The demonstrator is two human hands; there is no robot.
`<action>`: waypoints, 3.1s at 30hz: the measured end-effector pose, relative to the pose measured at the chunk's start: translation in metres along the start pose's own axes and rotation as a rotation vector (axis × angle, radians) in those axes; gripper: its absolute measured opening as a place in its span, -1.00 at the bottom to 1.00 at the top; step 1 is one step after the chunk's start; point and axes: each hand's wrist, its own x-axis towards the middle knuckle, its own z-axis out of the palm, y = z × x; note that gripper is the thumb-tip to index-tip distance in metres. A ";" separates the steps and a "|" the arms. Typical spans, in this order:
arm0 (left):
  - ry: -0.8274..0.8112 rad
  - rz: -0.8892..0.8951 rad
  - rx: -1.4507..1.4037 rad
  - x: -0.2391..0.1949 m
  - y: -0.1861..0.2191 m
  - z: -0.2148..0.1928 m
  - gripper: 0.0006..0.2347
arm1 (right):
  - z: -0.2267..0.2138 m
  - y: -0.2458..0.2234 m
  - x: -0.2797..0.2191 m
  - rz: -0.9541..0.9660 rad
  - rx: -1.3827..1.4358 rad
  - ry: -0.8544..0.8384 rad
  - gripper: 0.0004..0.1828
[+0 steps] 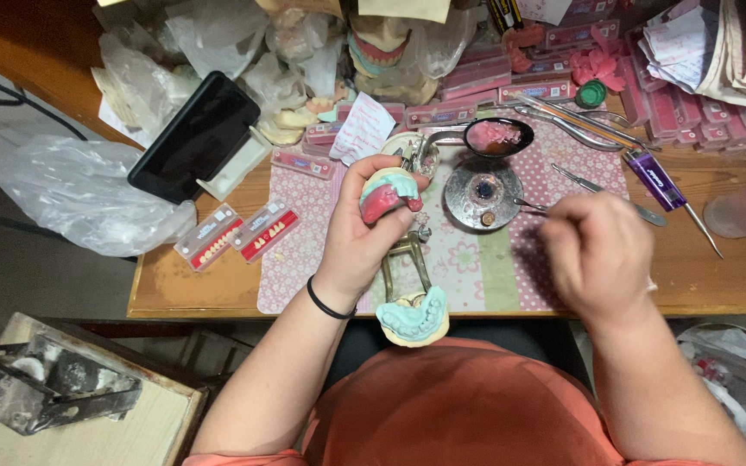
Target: The person uses a metal spatula to apply pink material to a dental mold held in a metal clamp. They repeatedly smooth and shape the material on the mold's surface, occasionally picking up and placing down small tools and materials from the cluttered workbench.
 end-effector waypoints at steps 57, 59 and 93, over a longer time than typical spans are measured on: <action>-0.236 0.268 0.211 -0.028 0.003 -0.022 -0.57 | 0.060 -0.069 -0.006 0.136 0.781 -0.208 0.04; -0.176 0.294 0.235 -0.032 0.004 -0.022 -0.60 | 0.058 -0.068 -0.005 0.117 0.793 -0.239 0.10; 0.411 0.069 1.626 -0.089 0.030 -0.109 -0.93 | 0.047 -0.071 0.000 0.133 0.600 -0.445 0.15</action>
